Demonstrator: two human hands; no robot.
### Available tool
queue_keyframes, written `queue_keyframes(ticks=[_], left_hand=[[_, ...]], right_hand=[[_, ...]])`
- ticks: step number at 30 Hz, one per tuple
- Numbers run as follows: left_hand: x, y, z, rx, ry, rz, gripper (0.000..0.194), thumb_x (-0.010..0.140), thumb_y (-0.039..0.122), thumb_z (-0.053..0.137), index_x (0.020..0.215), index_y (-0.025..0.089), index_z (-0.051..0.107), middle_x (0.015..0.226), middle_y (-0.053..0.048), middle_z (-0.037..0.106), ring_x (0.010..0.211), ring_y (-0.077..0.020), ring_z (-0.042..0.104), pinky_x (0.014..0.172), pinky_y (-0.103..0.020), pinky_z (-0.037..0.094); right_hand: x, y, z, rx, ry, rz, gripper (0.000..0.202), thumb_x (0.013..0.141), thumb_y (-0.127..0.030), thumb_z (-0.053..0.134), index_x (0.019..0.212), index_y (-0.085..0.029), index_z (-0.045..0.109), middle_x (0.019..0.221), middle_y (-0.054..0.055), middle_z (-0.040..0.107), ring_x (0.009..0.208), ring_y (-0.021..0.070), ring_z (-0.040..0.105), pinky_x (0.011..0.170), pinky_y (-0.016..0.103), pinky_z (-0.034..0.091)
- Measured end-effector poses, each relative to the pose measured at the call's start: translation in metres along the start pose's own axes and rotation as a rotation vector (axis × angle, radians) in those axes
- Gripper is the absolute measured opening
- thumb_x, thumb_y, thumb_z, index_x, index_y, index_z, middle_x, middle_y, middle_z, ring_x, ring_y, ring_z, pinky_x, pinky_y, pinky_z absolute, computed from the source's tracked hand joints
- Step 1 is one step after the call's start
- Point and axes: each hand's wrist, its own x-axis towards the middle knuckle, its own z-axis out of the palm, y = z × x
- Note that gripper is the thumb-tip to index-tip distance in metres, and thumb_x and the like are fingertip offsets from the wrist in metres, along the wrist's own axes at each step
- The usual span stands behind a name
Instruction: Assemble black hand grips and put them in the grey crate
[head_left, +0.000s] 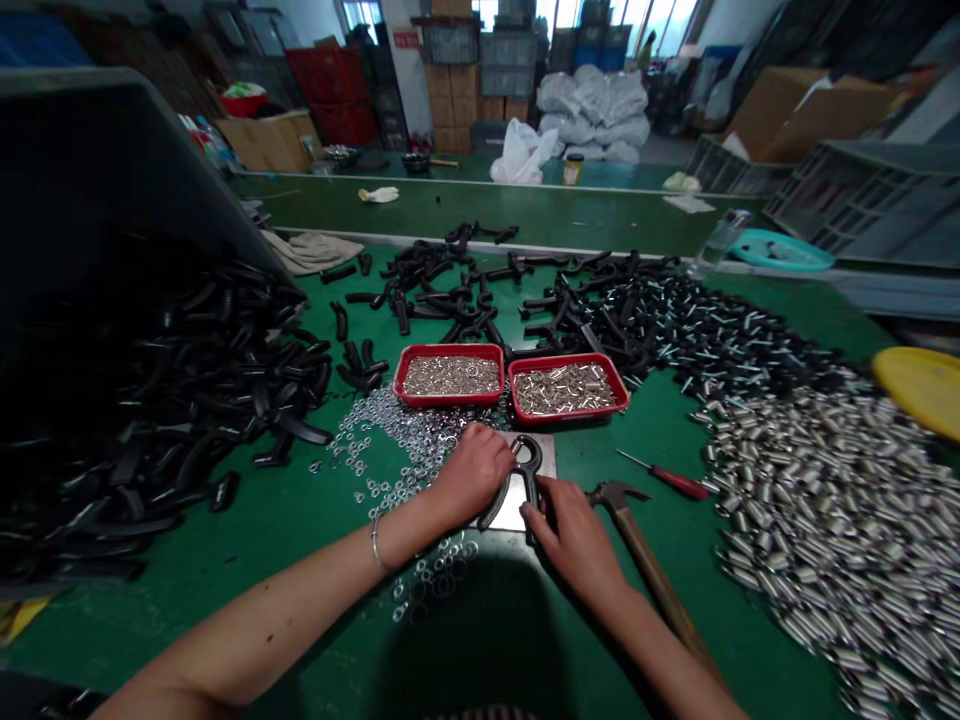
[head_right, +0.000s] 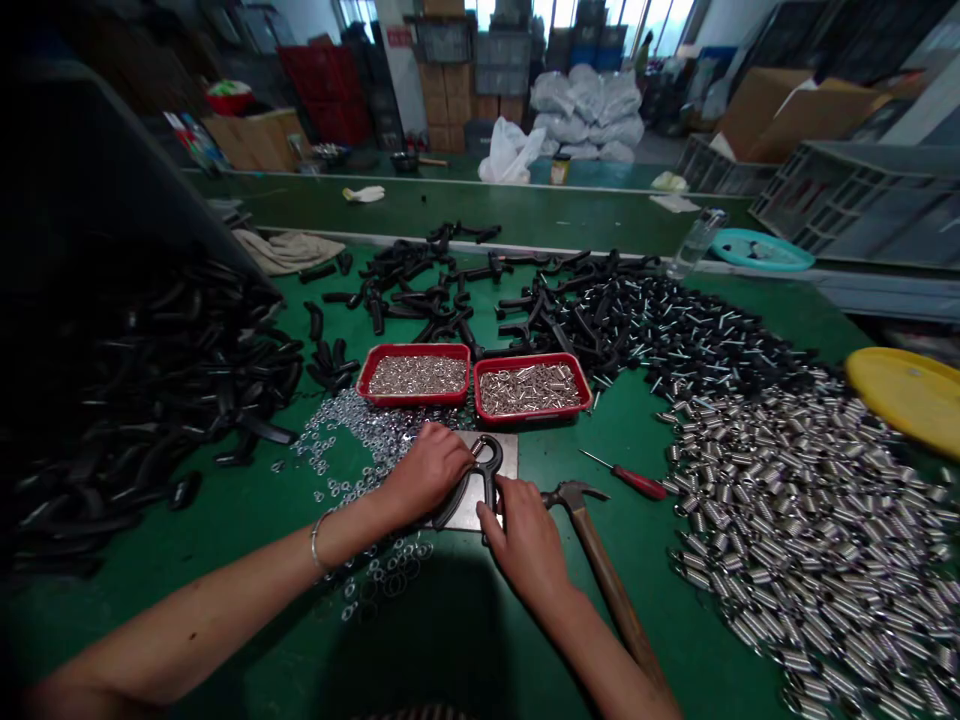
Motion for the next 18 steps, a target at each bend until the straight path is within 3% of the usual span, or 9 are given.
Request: queue_keyframes(ticks=[5,9,12,18], left_hand=[[0.001,0.002,0.003,0.125,0.004,0.137,0.031,0.099,0.013,0.039,0.088,0.011,0.067,0.087,-0.012,0.063,0.088,-0.0253,0.053,0.089,-0.045,0.037],[0.002,-0.005,0.006,-0.014,-0.001,0.033,0.03,0.101,0.021,0.041,0.091,0.013,0.068,0.088,-0.011,0.064,0.088,-0.0244,0.054,0.084,-0.041,0.039],[0.001,-0.011,0.006,-0.105,0.0,-0.005,0.029,0.101,0.026,0.043,0.094,0.013,0.068,0.091,-0.01,0.066,0.092,-0.0242,0.055,0.085,-0.04,0.04],[-0.002,-0.016,0.005,-0.265,-0.001,-0.07,0.021,0.099,0.027,0.05,0.096,0.017,0.068,0.094,-0.007,0.068,0.094,-0.0228,0.057,0.088,-0.039,0.04]], right_hand=[[-0.027,0.026,-0.025,-0.069,0.058,-0.039,0.036,0.098,-0.033,0.049,0.131,-0.02,0.054,0.119,0.012,0.064,0.11,0.0279,0.057,0.098,0.045,0.045],[-0.067,0.059,-0.046,-0.253,0.1,0.002,0.039,0.096,-0.033,0.05,0.134,-0.024,0.055,0.123,0.013,0.062,0.108,0.0311,0.055,0.096,0.05,0.047],[-0.09,0.073,-0.053,-0.326,0.075,0.031,0.048,0.096,-0.032,0.05,0.143,-0.028,0.048,0.124,0.012,0.06,0.104,0.0311,0.057,0.092,0.05,0.049],[-0.102,0.081,-0.049,-0.394,0.064,0.05,0.059,0.095,-0.02,0.039,0.153,-0.031,0.033,0.112,0.013,0.062,0.091,0.0286,0.059,0.082,0.047,0.053]])
